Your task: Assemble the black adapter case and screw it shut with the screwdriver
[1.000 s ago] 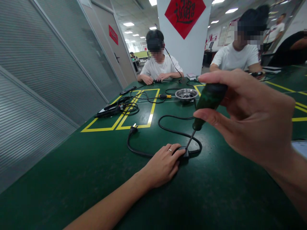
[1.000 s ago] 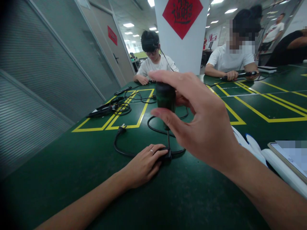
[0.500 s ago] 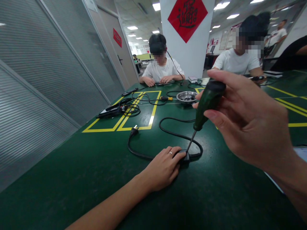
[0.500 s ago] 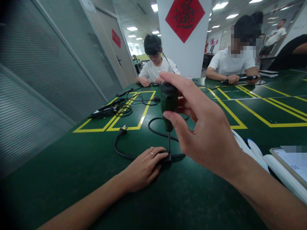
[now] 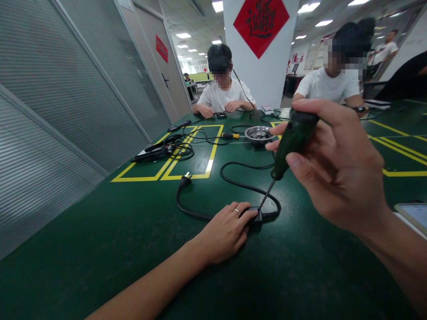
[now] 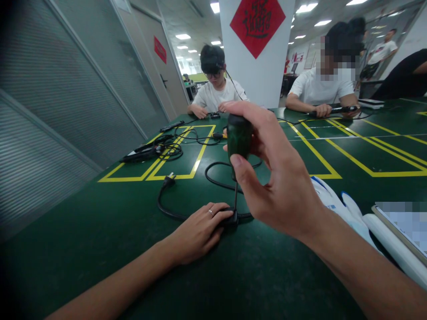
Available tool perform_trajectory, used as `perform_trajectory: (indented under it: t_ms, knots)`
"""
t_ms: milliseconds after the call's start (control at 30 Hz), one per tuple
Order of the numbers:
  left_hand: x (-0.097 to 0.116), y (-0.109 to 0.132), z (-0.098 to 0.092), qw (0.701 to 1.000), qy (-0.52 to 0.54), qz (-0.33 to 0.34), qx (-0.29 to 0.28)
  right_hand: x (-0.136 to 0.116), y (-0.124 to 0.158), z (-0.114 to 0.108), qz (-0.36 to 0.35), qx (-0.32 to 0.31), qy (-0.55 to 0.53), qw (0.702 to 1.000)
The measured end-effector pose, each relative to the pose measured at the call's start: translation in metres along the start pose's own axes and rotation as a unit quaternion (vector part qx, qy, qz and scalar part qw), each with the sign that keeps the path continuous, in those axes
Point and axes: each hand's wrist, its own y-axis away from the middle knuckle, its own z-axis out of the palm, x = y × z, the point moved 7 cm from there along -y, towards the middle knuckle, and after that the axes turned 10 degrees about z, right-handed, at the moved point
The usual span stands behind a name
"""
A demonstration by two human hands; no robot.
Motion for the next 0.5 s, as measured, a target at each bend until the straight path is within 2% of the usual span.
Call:
perform_trajectory:
  t_ms: [133,333,500]
  knots:
    - [0.0,0.0,0.0,1.0,0.003,0.001,0.0,-0.003,-0.001,-0.008,-0.028,0.083,0.067,0.994]
    - [-0.002,-0.001,0.0,1.0,0.004,-0.005,-0.002,0.011,-0.005,-0.003,0.017,-0.02,0.002,1.0]
    - [-0.002,-0.001,0.0,1.0,0.008,-0.004,-0.001,0.016,-0.007,-0.009,0.017,0.032,0.056,0.998]
